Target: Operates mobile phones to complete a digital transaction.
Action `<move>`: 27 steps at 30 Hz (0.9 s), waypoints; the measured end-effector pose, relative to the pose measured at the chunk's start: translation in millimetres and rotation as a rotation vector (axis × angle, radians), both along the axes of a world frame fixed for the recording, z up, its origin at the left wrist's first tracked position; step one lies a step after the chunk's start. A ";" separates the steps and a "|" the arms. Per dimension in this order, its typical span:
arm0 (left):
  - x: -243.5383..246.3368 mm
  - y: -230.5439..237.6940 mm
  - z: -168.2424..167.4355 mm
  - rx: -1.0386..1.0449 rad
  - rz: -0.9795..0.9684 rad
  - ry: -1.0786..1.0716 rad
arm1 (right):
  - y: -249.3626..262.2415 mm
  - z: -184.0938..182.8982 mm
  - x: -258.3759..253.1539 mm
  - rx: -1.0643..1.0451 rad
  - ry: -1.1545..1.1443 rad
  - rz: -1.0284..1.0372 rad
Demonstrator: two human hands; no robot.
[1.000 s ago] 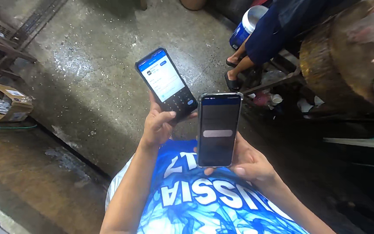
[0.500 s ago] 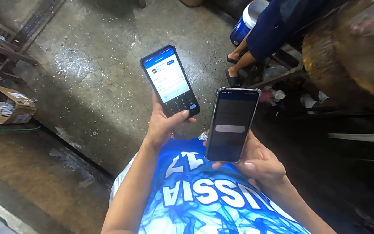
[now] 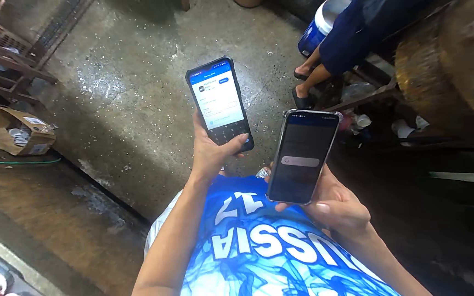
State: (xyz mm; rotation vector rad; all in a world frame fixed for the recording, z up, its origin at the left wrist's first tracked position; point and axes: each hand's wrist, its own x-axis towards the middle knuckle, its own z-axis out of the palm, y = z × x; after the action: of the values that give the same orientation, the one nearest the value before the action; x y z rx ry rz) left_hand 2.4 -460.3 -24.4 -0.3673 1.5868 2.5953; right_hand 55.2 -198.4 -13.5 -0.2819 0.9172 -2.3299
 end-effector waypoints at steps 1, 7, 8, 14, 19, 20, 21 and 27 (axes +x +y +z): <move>-0.5 -0.4 0.0 -0.009 0.005 0.008 | 0.0 -0.1 -0.8 0.004 -0.001 -0.002; -6.1 -1.9 -1.2 -0.062 0.020 -0.003 | 0.1 -0.1 -7.4 0.015 -0.005 0.006; -7.5 -1.4 -1.5 -0.065 0.028 -0.005 | 0.7 -0.1 -8.5 0.012 -0.004 0.009; -12.3 0.5 -1.4 -0.054 0.029 0.008 | 6.0 -0.1 -12.9 0.012 -0.005 0.002; -14.3 0.2 -0.5 -0.045 -0.009 0.029 | 8.9 0.2 -16.0 0.017 -0.009 -0.004; -14.7 0.0 -0.6 -0.038 -0.015 0.028 | 8.7 0.6 -16.6 0.016 -0.010 -0.005; -15.1 0.0 -0.6 -0.032 -0.019 0.022 | 8.4 0.7 -16.9 0.016 -0.014 -0.007; -20.2 -5.8 -9.3 0.099 -0.092 0.057 | 2.9 -0.2 -18.3 0.022 -0.019 -0.019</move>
State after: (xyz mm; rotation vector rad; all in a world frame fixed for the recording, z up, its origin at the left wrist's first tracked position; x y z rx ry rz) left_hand -17.8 -466.1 -33.7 -0.2096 1.4484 2.6241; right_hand 36.9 -195.5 -13.7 -0.2431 0.9395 -2.3346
